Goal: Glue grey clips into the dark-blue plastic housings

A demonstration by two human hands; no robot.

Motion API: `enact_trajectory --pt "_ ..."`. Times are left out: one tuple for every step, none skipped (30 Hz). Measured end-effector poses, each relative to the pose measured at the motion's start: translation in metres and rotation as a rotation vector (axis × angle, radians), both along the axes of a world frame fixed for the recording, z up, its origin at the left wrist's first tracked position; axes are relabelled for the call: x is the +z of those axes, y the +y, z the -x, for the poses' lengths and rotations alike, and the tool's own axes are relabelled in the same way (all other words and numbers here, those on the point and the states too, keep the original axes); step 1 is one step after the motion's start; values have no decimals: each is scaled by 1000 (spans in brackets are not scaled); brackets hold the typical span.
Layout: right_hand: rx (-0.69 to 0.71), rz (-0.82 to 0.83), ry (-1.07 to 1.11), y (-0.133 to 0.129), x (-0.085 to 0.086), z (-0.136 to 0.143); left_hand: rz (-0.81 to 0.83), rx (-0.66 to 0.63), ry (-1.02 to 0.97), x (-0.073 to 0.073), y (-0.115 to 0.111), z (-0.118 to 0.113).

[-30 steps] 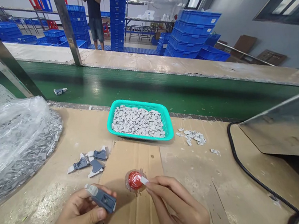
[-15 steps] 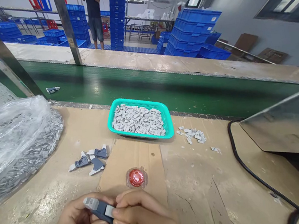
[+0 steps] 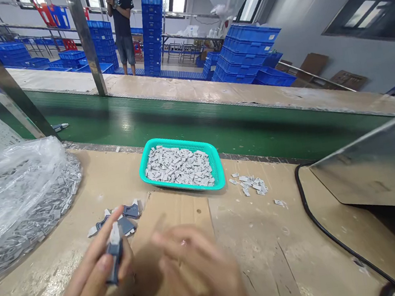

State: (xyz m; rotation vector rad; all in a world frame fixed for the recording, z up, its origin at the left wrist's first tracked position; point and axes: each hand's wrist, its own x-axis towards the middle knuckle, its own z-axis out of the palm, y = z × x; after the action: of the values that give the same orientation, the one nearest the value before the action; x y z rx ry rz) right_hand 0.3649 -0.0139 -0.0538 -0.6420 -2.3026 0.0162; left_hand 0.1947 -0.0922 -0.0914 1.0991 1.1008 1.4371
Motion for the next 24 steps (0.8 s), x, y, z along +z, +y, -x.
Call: enact_trajectory --pt "-123 -9 14 20 7 -5 -59 19 98 4 9 10" --pt "-240 50 -28 41 13 -10 -120 54 204 10 21 22" --pt "-397 198 -135 64 18 -13 -175 93 299 15 35 35" --pt "-478 260 -179 86 23 -14 -232 122 367 21 53 48" --pt "-507 299 -226 107 26 -14 -232 187 488 27 74 62" --pt "-518 346 -291 125 28 -12 -213 237 562 33 97 75" --pt "-515 390 -361 140 29 -8 -181 287 609 39 121 88" --pt "-506 436 -433 152 29 -4 -129 332 666 44 145 100" --pt "-500 477 -497 160 30 0 -61 372 729 48 169 110" --pt "-497 510 -550 166 30 4 6 423 782 51 191 120" --pt "-500 536 -590 168 30 7 63 459 824 54 211 128" --pt "-508 555 -618 170 31 10 106 482 857 55 228 135" --pt "-516 569 -638 170 32 12 136 498 883 56 241 140" --pt "-523 582 -653 169 33 13 154 505 904 57 250 144" --pt "-527 594 -662 169 34 13 168 513 921 57 254 146" --pt "-527 605 -667 169 35 13 176 522 938 56 254 146" --pt "-524 615 -666 168 36 12 176 524 958 56 248 144" --pt "-518 622 -655 168 37 11 164 512 981 55 236 141" --pt "-511 627 -634 168 38 10 140 480 1010 53 220 137" --pt "-504 630 -600 168 38 8 107 426 1040 50 199 132" --pt "-495 632 -552 166 39 6 62 345 1072 46 174 126" --pt "-484 632 -492 164 39 3 34 254 1097 41 148 119" --pt "-466 639 -424 161 39 1 29 172 1110 33 121 113" --pt "-439 654 -353 157 39 -2 38 103 1120 25 96 108"
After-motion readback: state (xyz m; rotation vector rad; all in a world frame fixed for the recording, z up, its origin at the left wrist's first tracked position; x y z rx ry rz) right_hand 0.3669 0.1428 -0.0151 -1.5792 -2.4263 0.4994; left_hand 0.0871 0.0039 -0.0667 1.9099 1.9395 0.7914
